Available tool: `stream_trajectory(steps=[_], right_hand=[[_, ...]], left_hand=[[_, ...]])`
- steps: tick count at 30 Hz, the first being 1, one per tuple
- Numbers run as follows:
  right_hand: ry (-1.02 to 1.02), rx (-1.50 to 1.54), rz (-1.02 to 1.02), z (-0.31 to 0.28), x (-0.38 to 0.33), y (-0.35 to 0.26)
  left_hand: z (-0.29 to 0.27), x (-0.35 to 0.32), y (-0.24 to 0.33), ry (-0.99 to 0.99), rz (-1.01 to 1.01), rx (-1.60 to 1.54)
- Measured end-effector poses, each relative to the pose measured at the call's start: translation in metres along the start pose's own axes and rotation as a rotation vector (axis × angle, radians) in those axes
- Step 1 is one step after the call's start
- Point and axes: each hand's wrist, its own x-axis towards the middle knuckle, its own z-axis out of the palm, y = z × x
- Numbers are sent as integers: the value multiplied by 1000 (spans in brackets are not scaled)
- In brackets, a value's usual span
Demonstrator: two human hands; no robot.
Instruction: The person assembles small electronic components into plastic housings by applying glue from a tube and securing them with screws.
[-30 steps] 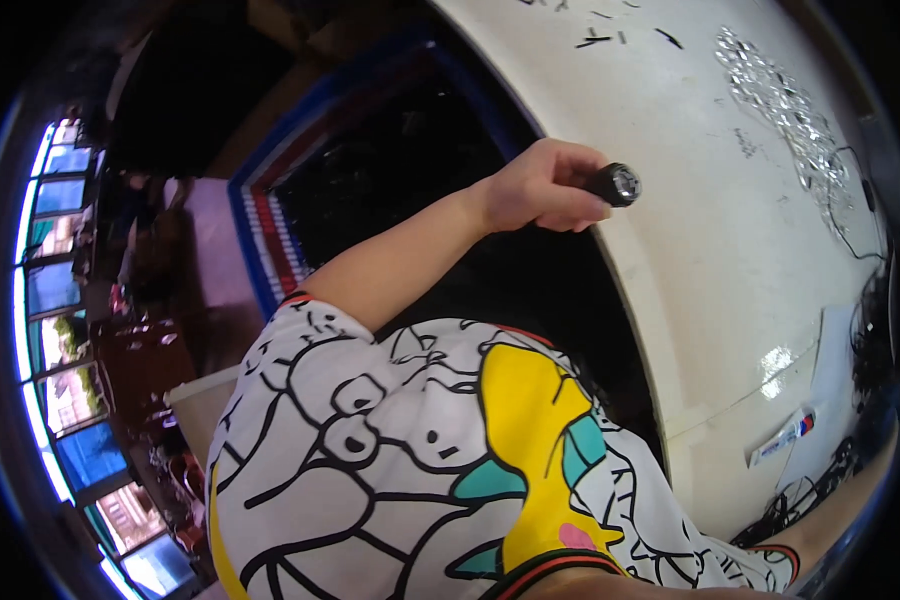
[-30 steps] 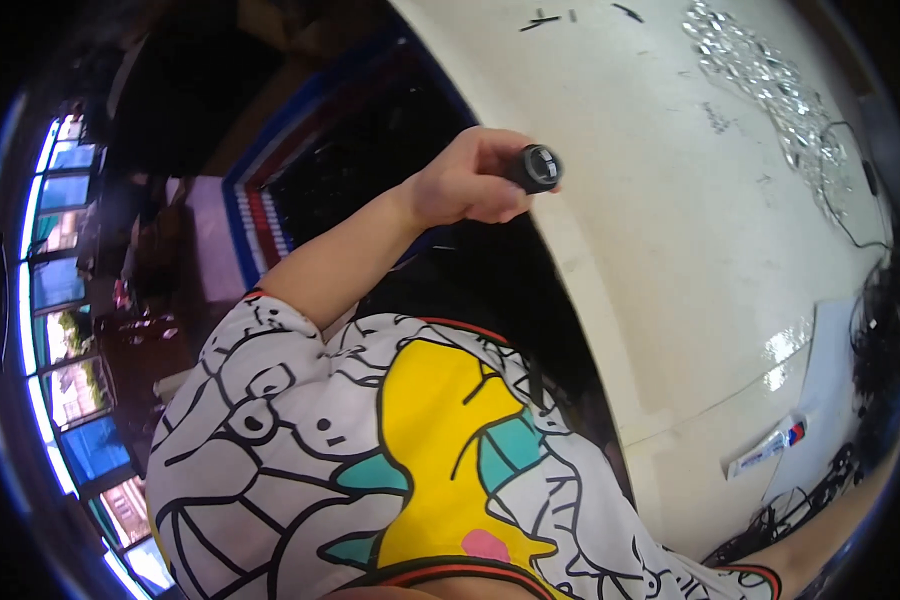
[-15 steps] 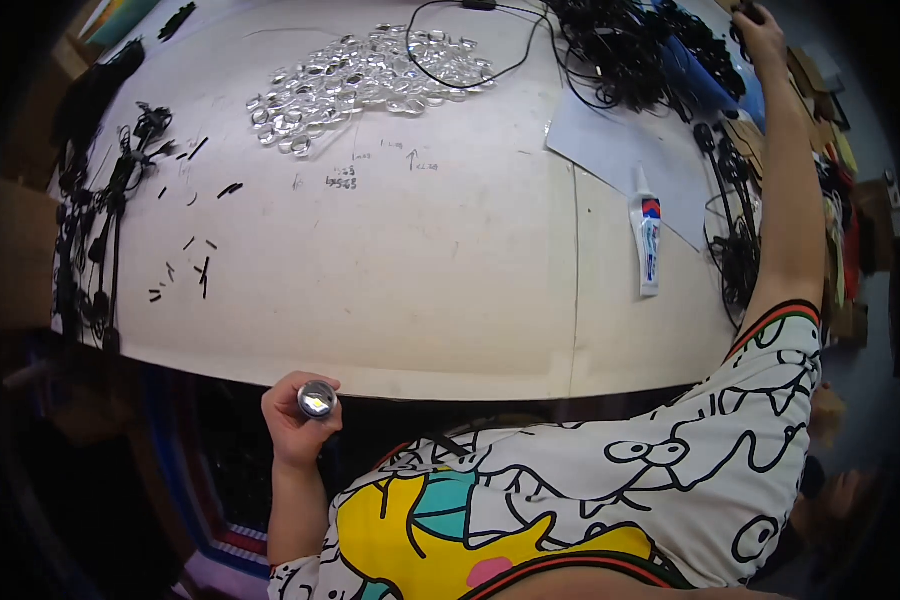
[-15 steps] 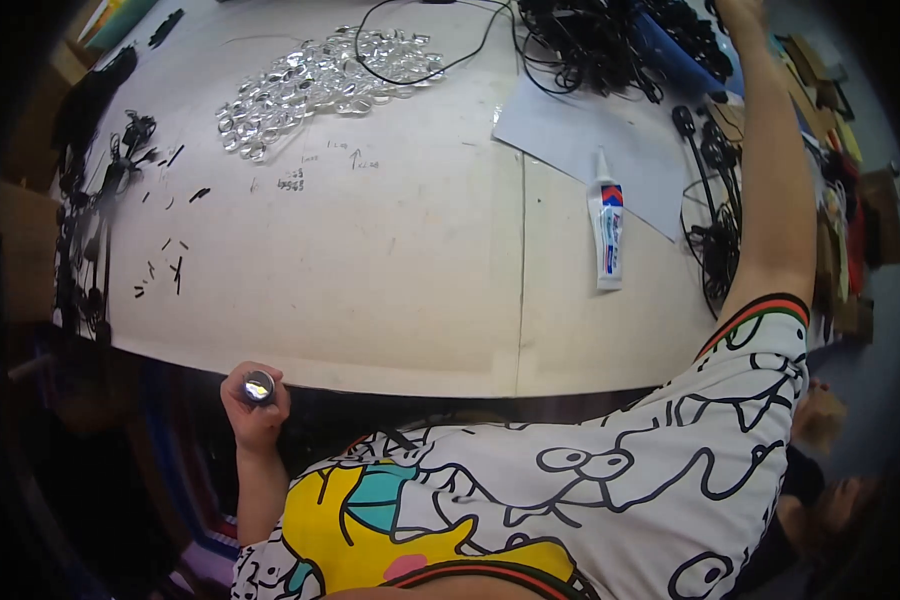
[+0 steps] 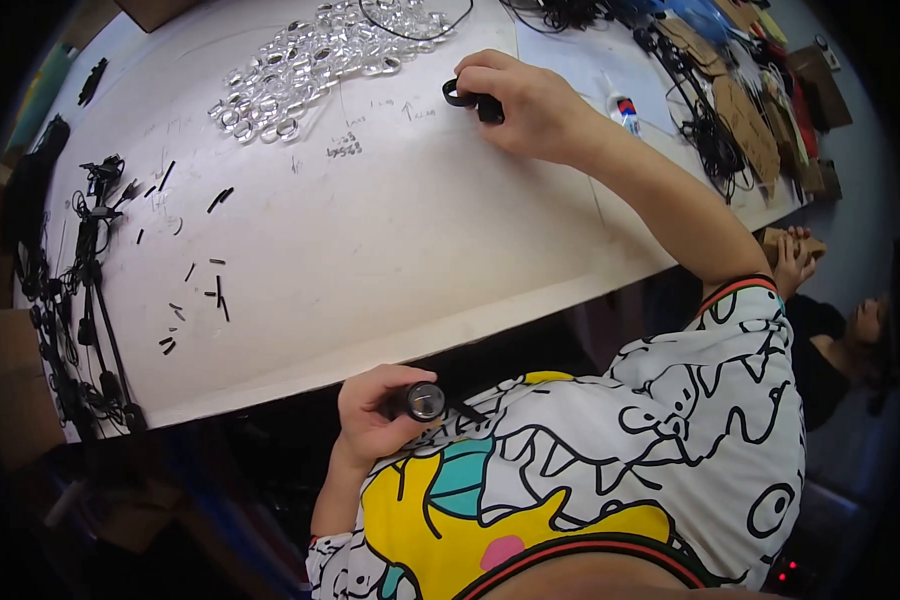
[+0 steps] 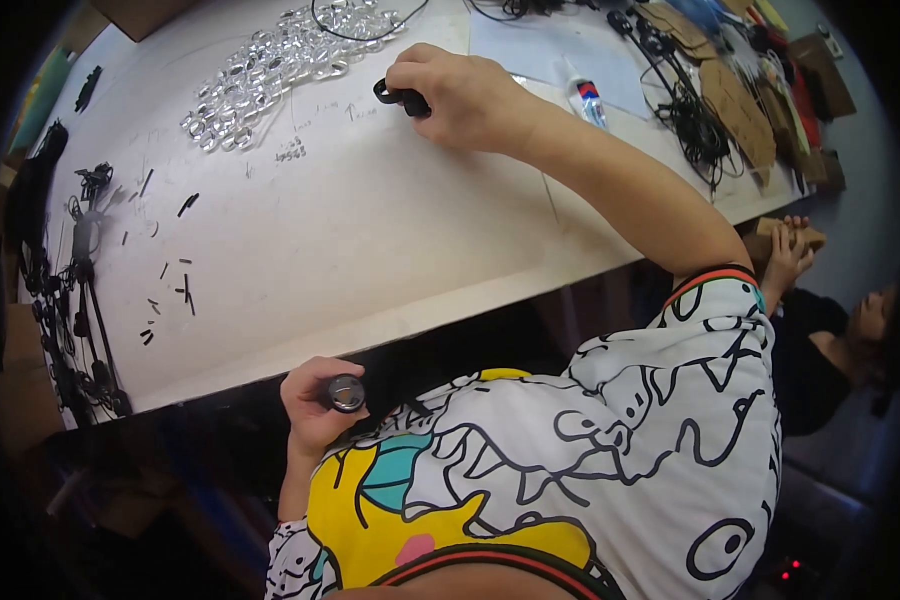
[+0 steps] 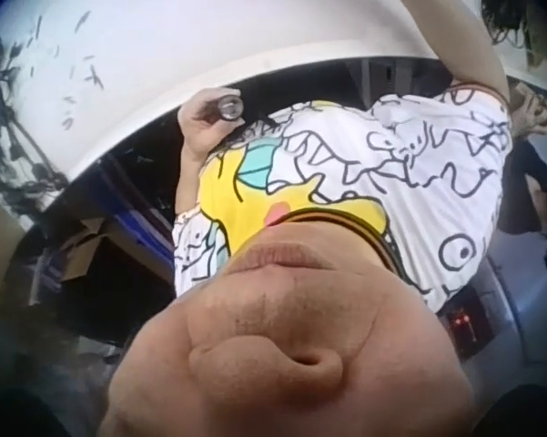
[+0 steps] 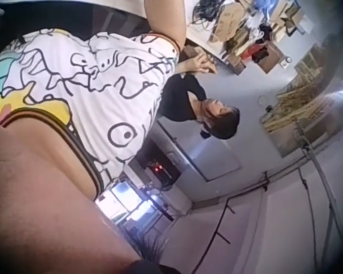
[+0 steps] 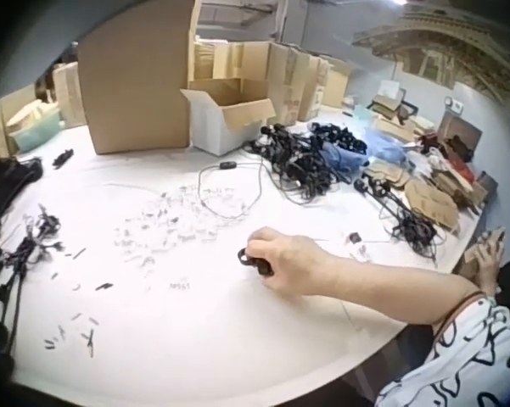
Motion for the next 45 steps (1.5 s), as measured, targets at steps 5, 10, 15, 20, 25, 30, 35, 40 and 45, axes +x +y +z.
stream_trajectory(steps=[5, 10, 15, 20, 25, 30, 35, 40, 45], right_hand=[[-81, -183, 8, 6, -7, -14], [-228, -221, 74, -4, -9, -24], [-368, -199, 78, -17, -12, -26], [-368, 170, 182, -70, -14, -54], [-126, 175, 217, -66, -42, 1], [73, 135, 128, -31, -98, 20], [143, 72, 127, -4, -104, 30], [-95, 579, 214, -12, -107, -4], [-498, 1039, 510, -1, -105, -8]], left_hand=[[-16, -10, -13, -140, 10, -50], [-12, -9, -10, -198, -11, -142], [1, -28, -9, -154, 48, -127], [24, -48, -16, -17, 137, 14], [59, -46, -10, 129, 205, -224], [87, -31, -10, 158, 252, -249], [110, 1, -15, 109, 250, -119], [114, 11, -17, 68, 228, -19], [115, 3, -21, 70, 275, -7]])
